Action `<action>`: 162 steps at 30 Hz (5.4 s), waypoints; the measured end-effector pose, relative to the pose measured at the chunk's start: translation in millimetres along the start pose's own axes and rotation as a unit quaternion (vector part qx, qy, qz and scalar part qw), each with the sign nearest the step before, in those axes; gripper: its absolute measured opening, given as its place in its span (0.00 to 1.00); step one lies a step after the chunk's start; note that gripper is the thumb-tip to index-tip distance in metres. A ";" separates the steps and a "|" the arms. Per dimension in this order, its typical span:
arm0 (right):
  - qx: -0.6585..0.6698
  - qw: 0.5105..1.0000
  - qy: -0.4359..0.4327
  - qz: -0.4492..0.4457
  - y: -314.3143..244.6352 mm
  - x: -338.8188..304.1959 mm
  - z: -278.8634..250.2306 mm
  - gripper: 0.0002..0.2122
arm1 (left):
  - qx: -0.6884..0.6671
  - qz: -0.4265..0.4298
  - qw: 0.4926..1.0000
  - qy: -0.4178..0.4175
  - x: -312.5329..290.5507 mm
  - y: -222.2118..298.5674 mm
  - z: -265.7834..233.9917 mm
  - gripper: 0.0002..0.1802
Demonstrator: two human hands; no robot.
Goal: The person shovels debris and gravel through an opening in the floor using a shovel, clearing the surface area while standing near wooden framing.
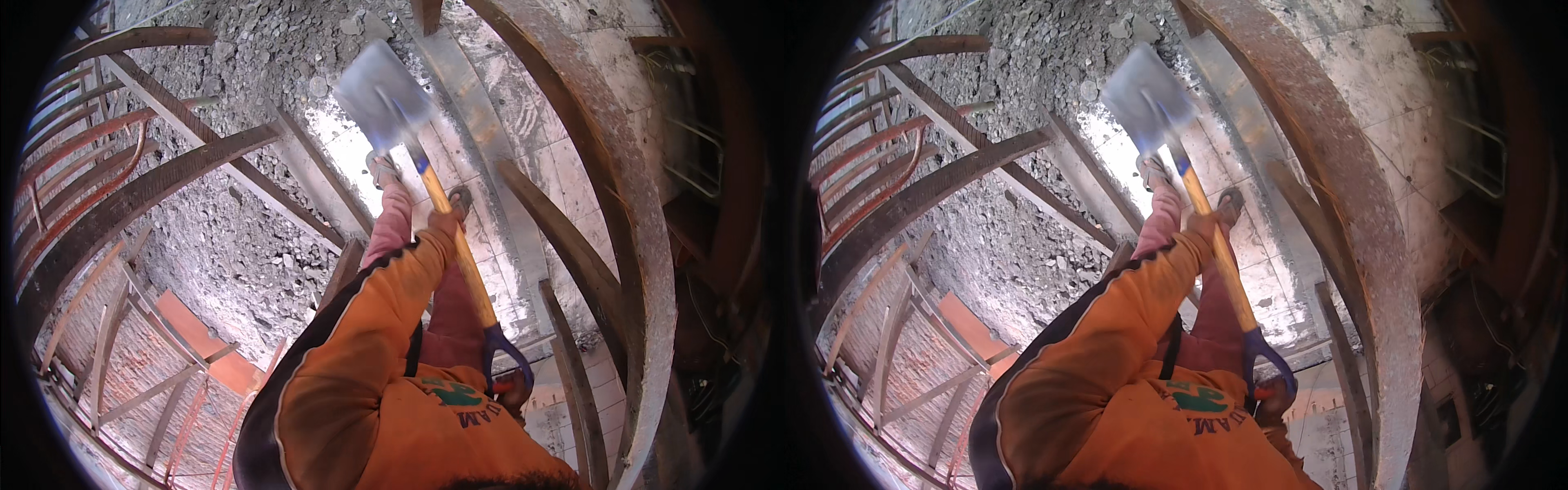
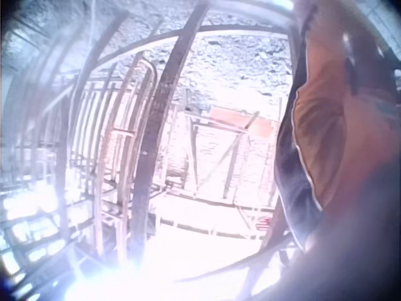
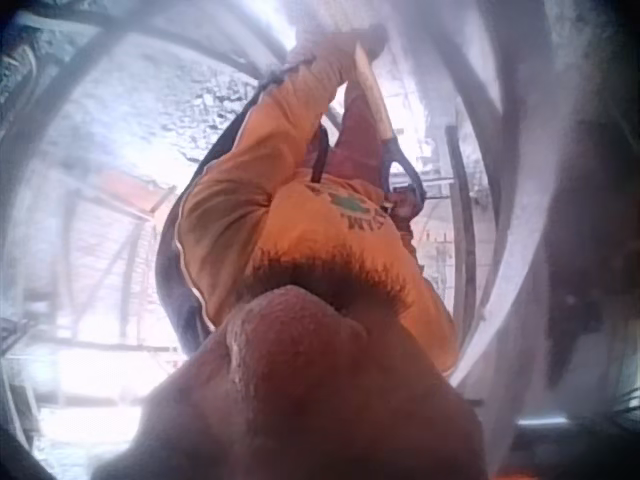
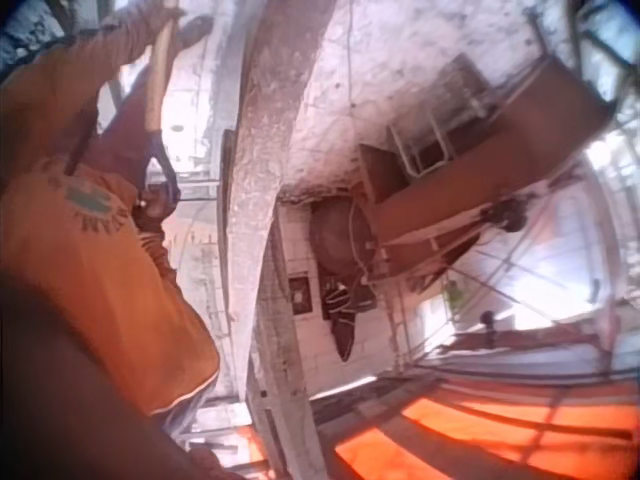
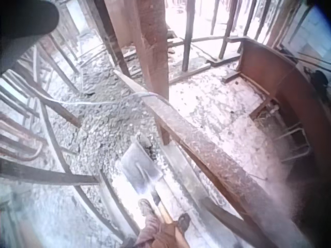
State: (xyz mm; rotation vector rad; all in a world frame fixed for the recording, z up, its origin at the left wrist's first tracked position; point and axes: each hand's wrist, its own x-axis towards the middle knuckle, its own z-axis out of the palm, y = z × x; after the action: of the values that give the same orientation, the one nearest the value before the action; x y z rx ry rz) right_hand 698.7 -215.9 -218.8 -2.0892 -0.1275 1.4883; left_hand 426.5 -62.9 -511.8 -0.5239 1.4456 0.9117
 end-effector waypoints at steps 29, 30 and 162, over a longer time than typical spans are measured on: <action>0.032 0.982 0.153 -0.105 51.1 196.8 230.1 0.06 | 0.156 0.051 0.981 0.108 193.5 172.4 28.4 0.12; 0.041 0.982 0.154 -0.100 52.6 190.5 218.1 0.06 | 0.144 0.044 0.983 0.105 184.0 163.3 27.9 0.13; -0.265 0.552 -0.379 -0.694 -179.1 -69.0 46.9 0.11 | -0.420 0.205 0.884 -0.024 -290.6 66.3 -120.0 0.07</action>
State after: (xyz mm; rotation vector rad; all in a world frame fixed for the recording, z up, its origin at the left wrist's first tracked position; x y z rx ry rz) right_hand 673.7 -74.9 -82.7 -0.6908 -2.1637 1.0370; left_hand 333.6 -180.0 -227.4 -0.8274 1.0709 1.9058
